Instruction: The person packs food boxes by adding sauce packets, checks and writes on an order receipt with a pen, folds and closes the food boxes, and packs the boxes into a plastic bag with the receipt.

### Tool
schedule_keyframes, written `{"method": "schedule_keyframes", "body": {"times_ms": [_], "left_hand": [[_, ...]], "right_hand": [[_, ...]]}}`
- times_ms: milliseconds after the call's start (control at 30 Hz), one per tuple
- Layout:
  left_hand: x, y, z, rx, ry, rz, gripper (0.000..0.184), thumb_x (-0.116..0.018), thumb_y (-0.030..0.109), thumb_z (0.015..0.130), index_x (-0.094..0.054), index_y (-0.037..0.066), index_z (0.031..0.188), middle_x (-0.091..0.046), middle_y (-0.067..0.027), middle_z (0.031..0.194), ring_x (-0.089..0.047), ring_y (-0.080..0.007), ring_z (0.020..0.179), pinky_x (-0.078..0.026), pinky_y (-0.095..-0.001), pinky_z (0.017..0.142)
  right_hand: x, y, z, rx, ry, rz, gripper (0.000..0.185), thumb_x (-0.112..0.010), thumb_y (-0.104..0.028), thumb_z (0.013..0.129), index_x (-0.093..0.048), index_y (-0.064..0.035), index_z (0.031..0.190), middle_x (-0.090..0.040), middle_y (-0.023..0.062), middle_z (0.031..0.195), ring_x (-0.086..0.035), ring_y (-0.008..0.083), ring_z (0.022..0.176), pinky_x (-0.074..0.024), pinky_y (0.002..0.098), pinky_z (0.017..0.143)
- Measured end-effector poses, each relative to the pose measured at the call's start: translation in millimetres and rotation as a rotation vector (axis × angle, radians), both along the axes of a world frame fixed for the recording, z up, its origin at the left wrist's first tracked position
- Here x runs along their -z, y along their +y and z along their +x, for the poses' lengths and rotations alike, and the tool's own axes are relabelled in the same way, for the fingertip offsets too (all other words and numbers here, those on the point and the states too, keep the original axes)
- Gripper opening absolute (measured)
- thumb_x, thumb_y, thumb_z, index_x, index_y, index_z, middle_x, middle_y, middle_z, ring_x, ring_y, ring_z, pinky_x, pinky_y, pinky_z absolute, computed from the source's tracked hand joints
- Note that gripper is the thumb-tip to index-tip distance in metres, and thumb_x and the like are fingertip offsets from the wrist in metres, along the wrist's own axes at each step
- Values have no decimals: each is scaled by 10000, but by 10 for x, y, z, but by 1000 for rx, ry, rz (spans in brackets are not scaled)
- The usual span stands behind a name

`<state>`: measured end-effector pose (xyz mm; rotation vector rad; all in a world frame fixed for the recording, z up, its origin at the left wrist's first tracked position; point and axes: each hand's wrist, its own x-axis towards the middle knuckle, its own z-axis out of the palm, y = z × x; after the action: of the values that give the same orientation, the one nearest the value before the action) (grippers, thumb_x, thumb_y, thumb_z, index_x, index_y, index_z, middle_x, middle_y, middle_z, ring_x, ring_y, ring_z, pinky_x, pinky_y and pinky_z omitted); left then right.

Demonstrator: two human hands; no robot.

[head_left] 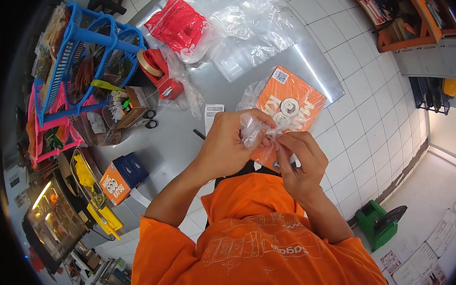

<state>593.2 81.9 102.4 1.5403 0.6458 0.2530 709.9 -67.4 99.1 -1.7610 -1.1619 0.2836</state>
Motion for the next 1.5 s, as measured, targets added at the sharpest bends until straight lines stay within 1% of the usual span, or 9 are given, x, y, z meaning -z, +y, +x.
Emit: {"method": "schedule_keyframes", "body": {"times_ms": [67,267,467,667,867,967,1067,1267,1500], "left_hand": [[-83,32,7,46,113,18,136,-617,-5,977,-707,-44,1072,-747,-111,897,-741,-151,797,-579,-292,717],[-354,21,140,63,240,343,185,-720,81,863,-704,-23,1016,-707,-185,748,-736,-266,698,-544,-368,657],[-341,-161,152,-82,218,411,179,-738,73,841,-700,-14,993,-686,-151,710,-688,-229,615,-509,-349,589],[-241,-313,161,-205,123,395,154,-730,31,842,-693,-9,986,-708,-118,820,-677,-182,674,-511,-320,614],[-168,-272,104,-124,19,402,265,-685,-56,796,-712,2,1053,-704,-144,1003,-709,-300,821,-553,-350,669],[-110,-210,69,-55,-13,433,321,-656,-95,786,-734,22,1074,-711,-138,1030,-725,-305,866,-566,-343,687],[-89,-228,35,-56,-17,429,277,-683,-106,786,-752,1,1031,-717,-140,1018,-724,-268,938,-562,-343,827],[65,-230,-21,-50,-139,529,464,-662,-133,694,-755,44,1113,-718,-117,1051,-726,-299,924,-586,-350,733],[106,-295,-28,-98,-108,579,375,-719,-94,724,-776,32,1073,-736,-106,1020,-744,-240,888,-591,-317,740]], "right_hand": [[-1,-22,15,-11,-204,0,257,-793,78,751,-715,-8,980,-639,104,914,-612,264,767,-493,350,619],[86,-32,-106,73,-330,2,207,-803,-2,765,-698,-44,939,-629,68,901,-579,245,791,-400,393,727],[154,-110,-123,163,-434,-21,184,-807,-99,779,-699,-87,928,-647,7,889,-568,213,818,-324,393,809],[223,-128,-130,162,-385,-16,174,-797,-112,793,-706,-91,940,-658,0,900,-575,205,826,-328,381,797],[182,-156,-56,134,-321,8,168,-798,-100,803,-707,-82,944,-669,12,901,-590,203,799,-343,378,787],[148,-166,11,119,-264,19,174,-800,-69,808,-712,-73,957,-681,27,875,-594,207,770,-352,378,782],[13,-156,92,115,-197,28,179,-800,-24,806,-715,-54,961,-693,48,848,-596,221,733,-388,368,757],[-11,-151,81,149,-15,34,172,-790,51,805,-718,-12,949,-712,98,848,-624,254,708,-463,338,640],[-10,-75,121,102,31,57,182,-776,88,801,-712,23,960,-735,138,877,-693,256,759,-519,314,643]]}}
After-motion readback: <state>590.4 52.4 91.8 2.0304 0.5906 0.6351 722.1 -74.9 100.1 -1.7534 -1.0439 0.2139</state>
